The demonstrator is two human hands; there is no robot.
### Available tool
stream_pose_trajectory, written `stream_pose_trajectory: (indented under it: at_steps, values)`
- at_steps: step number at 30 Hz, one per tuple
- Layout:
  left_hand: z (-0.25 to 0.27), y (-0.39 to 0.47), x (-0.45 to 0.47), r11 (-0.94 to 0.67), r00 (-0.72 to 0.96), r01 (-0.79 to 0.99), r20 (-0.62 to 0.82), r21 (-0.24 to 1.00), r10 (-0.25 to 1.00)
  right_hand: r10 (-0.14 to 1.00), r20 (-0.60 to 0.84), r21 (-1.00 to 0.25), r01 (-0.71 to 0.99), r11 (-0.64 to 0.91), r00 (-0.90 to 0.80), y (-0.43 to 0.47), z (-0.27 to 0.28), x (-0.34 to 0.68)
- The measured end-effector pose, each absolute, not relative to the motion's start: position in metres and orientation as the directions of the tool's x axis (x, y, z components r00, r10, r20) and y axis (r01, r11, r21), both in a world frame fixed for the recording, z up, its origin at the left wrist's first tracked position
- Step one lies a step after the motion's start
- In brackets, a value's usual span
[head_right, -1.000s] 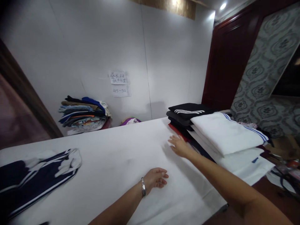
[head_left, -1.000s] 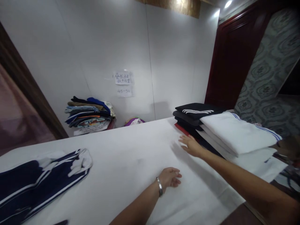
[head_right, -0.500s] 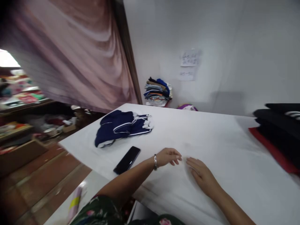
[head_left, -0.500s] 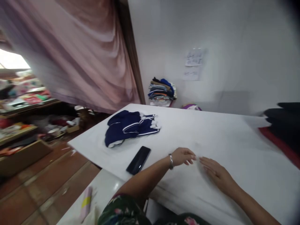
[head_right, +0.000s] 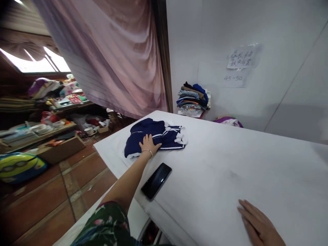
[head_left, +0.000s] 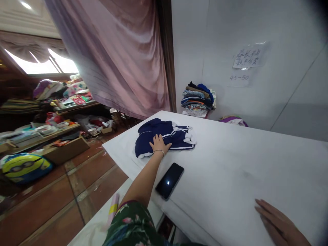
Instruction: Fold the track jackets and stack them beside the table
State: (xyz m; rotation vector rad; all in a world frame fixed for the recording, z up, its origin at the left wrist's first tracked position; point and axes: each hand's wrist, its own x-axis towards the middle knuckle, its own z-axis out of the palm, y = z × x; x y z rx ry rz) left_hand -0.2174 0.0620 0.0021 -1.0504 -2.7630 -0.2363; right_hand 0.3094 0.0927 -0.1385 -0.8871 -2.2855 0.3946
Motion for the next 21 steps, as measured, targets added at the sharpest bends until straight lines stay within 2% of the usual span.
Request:
stream_pose_trajectory:
  at_steps: [3,6,8,10,12,16,21]
  values:
    - [-0.005,0.068,-0.217,0.744,-0.736,0.667,0.193,0.041,0.649,0.739,0.43,-0.56,0.49,0.668,-0.518,0.09,-0.145,0.309]
    - [-0.002,0.07,-0.221,0.726,-0.718,0.687,0.192,0.037,0.669,0.729,0.452,-0.547,0.485,0.682,-0.515,0.091,-0.151,0.307]
    - [0.004,0.067,-0.231,0.712,-0.721,0.692,0.172,0.124,0.671,0.718,0.479,-0.534,0.481,0.695,-0.506,0.092,-0.153,0.306]
    - [0.011,0.064,-0.247,0.706,-0.75,0.657,0.137,0.266,0.647,0.727,0.485,-0.541,0.486,0.686,-0.487,0.093,-0.153,0.304]
    - [0.019,0.061,-0.263,0.706,-0.783,0.604,0.11,0.37,0.613,0.754,0.447,-0.566,0.501,0.655,-0.481,0.092,-0.151,0.304]
    - [0.035,0.064,-0.286,0.696,-0.798,0.571,0.097,0.435,0.594,0.792,0.37,-0.603,0.523,0.603,-0.486,0.09,-0.142,0.302]
    - [0.053,0.072,-0.288,0.69,-0.808,0.553,0.096,0.467,0.582,0.791,0.359,-0.613,0.514,0.6,-0.495,0.088,-0.13,0.296]
